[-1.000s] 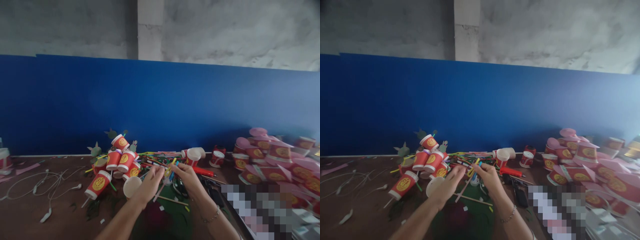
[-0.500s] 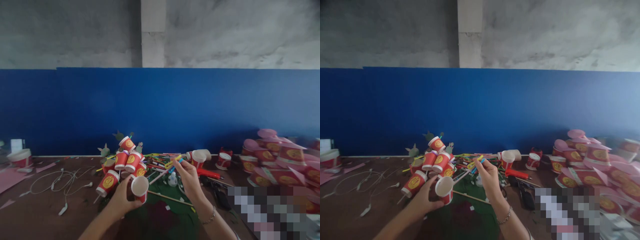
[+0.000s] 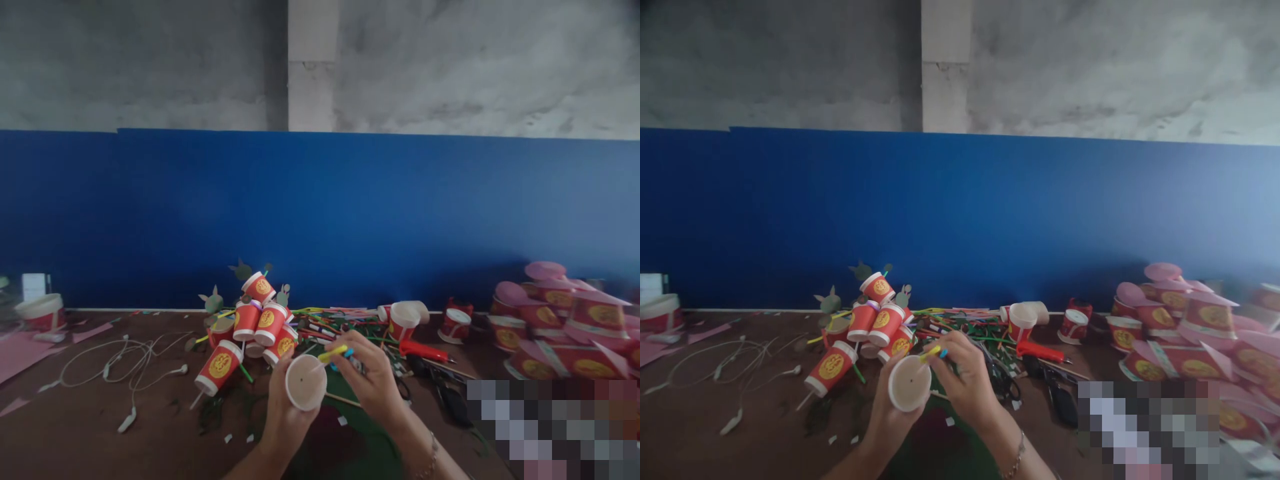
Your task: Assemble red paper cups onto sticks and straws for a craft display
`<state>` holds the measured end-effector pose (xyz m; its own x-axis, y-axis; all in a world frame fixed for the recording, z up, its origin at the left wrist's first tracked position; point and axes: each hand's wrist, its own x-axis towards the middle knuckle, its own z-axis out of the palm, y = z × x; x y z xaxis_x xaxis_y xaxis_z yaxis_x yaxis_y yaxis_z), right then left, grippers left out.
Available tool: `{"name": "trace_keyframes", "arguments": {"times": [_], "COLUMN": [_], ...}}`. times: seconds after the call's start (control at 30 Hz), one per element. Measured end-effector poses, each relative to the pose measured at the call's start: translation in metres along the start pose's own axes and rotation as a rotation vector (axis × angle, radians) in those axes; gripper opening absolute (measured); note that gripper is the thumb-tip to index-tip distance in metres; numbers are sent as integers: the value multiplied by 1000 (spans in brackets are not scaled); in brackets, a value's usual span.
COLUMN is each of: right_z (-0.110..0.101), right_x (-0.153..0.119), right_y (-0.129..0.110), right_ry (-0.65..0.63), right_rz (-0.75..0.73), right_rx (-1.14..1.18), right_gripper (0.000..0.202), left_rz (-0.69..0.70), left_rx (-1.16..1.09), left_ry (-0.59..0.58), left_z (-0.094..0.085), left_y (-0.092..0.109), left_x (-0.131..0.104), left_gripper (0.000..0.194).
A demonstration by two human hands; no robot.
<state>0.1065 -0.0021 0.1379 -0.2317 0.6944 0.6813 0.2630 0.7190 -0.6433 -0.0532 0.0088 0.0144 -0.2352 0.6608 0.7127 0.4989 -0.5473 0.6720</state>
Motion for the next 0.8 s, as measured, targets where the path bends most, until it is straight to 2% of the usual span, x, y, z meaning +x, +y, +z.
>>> {"name": "trace_keyframes", "arguments": {"times": [0.07, 0.17, 0.3, 0.43, 0.6, 0.8], "right_z": [3, 8, 12, 13, 15, 15], "right_x": [-3, -7, -9, -10, -11, -12], "right_y": [-3, -2, 2, 5, 5, 4], "right_ry": [-98, -186, -160, -116, -133, -139], "right_rz": [-58, -82, -65, -73, -79, -76], "right_rx": [-41, -65, -59, -29, -56, -58], "right_gripper": [16, 19, 19, 16, 17, 18], "left_rz": [9, -95, -163, -167, -182, -242], "left_rx": [-97, -209, -285, -339, -373, -374], "left_ry": [-6, -123, -143, -187, -245, -233], "left_z": [4, 2, -3, -3, -3, -2], "left_y": [1, 3, 8, 10, 8, 4], "left_x": [-4, -7, -5, 0, 3, 2], "left_gripper": [56, 59, 55, 54, 51, 52]}}
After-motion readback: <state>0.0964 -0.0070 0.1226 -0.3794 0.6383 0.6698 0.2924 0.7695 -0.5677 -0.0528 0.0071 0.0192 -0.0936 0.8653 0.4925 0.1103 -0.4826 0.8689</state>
